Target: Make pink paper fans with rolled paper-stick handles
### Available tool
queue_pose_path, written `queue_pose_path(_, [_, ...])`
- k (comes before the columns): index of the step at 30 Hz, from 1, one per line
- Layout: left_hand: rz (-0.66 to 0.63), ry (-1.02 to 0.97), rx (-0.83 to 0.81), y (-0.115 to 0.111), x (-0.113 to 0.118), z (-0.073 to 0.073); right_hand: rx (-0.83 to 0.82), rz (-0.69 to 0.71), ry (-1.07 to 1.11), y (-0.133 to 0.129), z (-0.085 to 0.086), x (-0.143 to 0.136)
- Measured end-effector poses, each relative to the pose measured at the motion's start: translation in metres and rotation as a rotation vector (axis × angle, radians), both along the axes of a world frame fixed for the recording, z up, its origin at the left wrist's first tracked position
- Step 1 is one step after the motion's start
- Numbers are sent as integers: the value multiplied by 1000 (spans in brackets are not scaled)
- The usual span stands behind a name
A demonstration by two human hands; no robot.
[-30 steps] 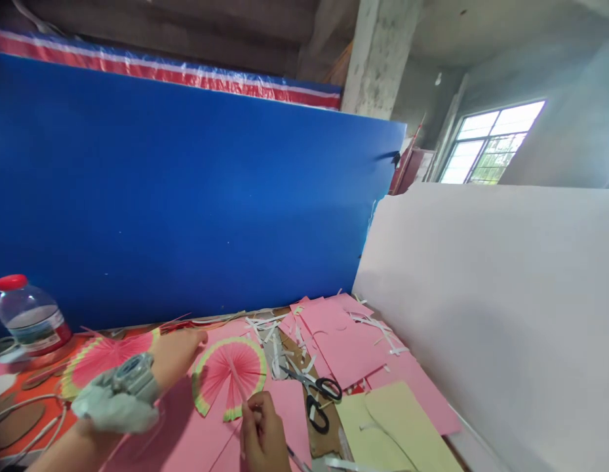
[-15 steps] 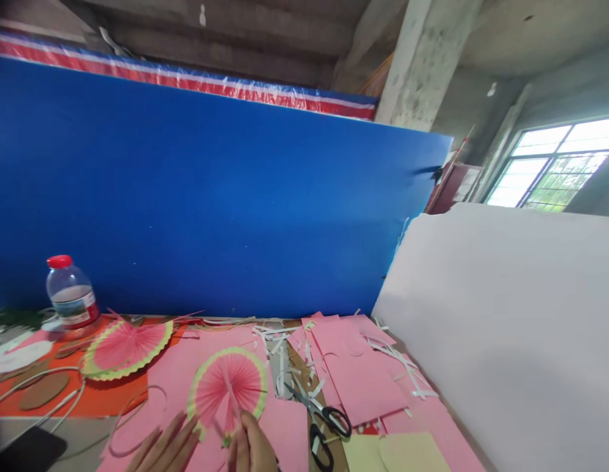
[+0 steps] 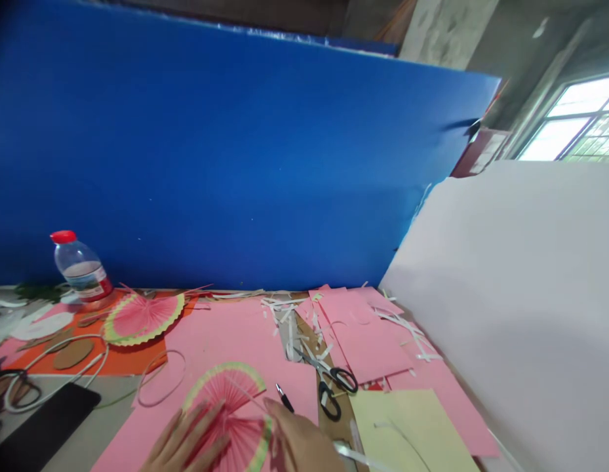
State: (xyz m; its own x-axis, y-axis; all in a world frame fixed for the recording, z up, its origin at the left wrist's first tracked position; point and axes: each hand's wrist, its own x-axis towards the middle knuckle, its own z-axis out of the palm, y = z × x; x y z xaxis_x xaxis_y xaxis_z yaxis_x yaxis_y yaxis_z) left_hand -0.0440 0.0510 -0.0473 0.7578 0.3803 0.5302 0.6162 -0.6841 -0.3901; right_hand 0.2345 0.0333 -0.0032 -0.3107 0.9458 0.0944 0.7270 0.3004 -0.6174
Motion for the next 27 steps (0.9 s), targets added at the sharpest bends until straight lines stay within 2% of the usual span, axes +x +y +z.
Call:
queue_pose_path(3, [143, -15, -84, -10, 5, -10, 67, -84, -109, -13, 1, 25])
queue_pose_path(6, [243, -15, -266, -23, 0, -14, 110, -26, -127, -18, 1, 38])
queue_pose_path(10, [116, -4, -526, -32, -27, 7, 158, 97, -146, -21, 3, 36])
queue_pose_path(13, [97, 1, -500, -31, -44, 27, 117, 142, -142, -23, 1, 27])
queue_pose_path(16, [44, 51, -370, -30, -43, 36, 90, 154, -142, -24, -5, 17])
queue_pose_path(18, [57, 84, -327, -30, -36, 36, 73, 150, -142, -22, -9, 12])
queue_pose_path(21, [291, 3, -367, -32, -23, 30, 41, 137, -133, -19, -12, 6])
queue_pose_path(23, [382, -75, -414, -33, -19, 25, 29, 129, -126, -18, -12, 2])
queue_pose_path(27, [400, -195, -586, -28, -23, 18, 29, 114, -122, -17, -10, -3])
